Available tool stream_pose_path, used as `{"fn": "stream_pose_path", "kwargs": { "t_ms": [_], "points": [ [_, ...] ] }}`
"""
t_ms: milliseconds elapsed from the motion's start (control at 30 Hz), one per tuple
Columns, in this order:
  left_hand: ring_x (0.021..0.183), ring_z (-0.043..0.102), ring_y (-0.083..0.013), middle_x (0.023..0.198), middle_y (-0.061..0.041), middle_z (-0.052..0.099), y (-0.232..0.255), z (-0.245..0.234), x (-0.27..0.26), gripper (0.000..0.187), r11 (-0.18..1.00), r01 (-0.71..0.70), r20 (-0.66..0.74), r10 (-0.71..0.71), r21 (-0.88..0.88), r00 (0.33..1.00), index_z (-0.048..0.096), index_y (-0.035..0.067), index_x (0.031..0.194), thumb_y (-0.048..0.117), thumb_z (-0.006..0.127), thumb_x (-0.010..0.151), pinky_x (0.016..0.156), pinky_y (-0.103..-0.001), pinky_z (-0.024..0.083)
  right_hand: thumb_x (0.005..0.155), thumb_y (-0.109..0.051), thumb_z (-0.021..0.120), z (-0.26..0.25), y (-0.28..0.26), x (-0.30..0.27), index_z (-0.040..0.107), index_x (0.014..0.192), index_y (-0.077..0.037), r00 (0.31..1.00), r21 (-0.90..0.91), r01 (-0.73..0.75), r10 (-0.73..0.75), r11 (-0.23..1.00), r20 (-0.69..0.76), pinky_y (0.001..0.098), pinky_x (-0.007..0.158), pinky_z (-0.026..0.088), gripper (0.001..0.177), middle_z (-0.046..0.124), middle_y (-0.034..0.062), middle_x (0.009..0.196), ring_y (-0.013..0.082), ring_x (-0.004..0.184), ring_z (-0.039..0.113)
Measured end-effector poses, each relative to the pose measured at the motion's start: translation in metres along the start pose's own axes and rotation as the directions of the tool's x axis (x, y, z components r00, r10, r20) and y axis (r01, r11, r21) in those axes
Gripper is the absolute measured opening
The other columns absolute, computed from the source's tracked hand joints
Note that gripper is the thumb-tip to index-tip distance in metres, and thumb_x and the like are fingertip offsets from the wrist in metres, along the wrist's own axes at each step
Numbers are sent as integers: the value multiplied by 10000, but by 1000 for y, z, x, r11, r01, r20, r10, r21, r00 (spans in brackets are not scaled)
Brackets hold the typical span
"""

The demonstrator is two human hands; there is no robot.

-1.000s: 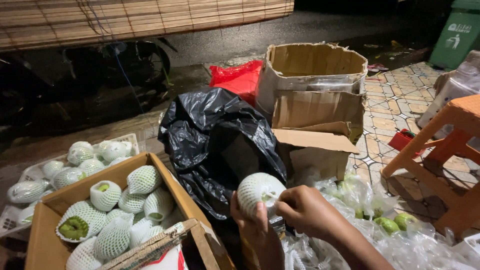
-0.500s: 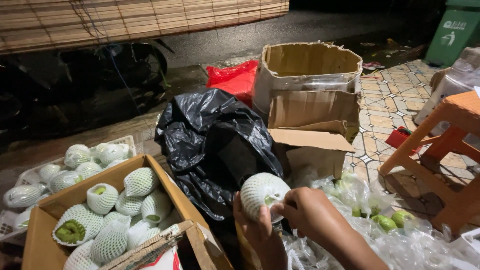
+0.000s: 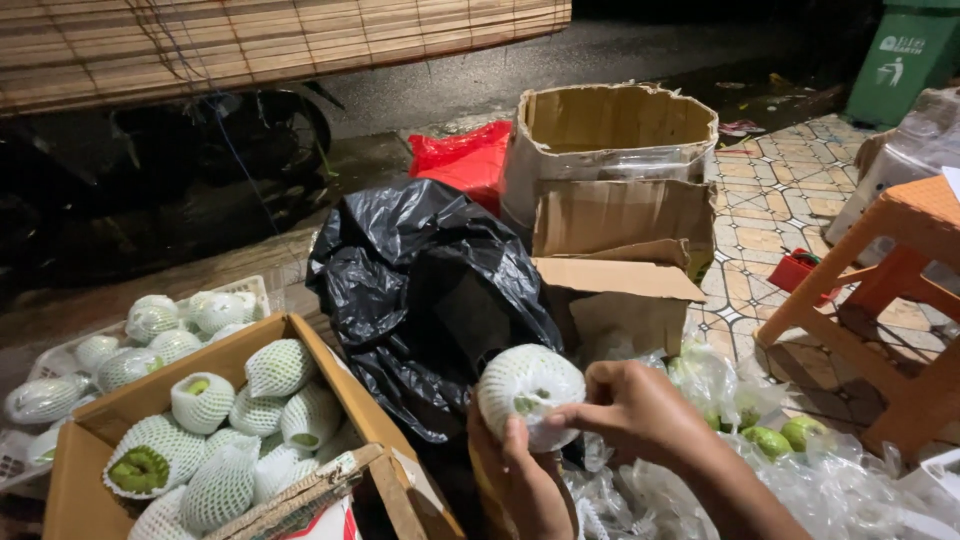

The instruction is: Wrapping individual fruits in protective foam sleeves and packing them into boxes and bags.

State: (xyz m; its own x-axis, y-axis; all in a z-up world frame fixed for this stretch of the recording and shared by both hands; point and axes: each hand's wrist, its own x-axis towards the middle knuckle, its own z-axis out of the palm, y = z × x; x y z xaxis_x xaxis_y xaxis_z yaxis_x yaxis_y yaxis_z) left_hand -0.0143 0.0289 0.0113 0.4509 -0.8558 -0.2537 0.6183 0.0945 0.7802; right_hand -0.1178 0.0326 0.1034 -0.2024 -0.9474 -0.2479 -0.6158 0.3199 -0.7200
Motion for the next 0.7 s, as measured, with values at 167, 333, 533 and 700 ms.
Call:
{"fn": "stream_pose_path", "kwargs": {
  "t_ms": [167,333,533,700],
  "points": [
    [1191,658,-360,1429,-132,609,36,18,-20,612,953,269,-55,-279,-138,959,550,184,1455,214,528,845,807,-500,566,809,-158,911,-5,43,27,618,674,-8,969,389,210,-243,897,36,309,306,415,356,620,144,456,214,328,578],
    [1208,665,-329,1375,-131,679,67,29,-36,542,954,260,-143,-281,-149,949,644,131,1400,194,540,872,811,-479,561,931,-204,704,-8,53,30,678,800,19,888,511,309,-436,802,147,321,435,558,259,765,166,619,242,468,719],
    [1117,744,-321,1397,-108,669,54,16,-34,635,989,128,-47,-125,73,991,608,208,1428,319,502,812,779,-440,636,698,-443,868,6,29,11,634,743,-49,975,259,217,-224,941,0,282,410,504,460,706,87,624,185,475,662],
    [1019,750,-262,1256,-105,734,33,2,-6,794,919,-53,29,45,390,999,534,261,1439,458,688,685,825,-365,584,714,-556,914,20,27,14,509,638,-144,960,-34,226,-228,974,-160,288,520,360,583,600,-13,532,94,529,532]
  ]
}}
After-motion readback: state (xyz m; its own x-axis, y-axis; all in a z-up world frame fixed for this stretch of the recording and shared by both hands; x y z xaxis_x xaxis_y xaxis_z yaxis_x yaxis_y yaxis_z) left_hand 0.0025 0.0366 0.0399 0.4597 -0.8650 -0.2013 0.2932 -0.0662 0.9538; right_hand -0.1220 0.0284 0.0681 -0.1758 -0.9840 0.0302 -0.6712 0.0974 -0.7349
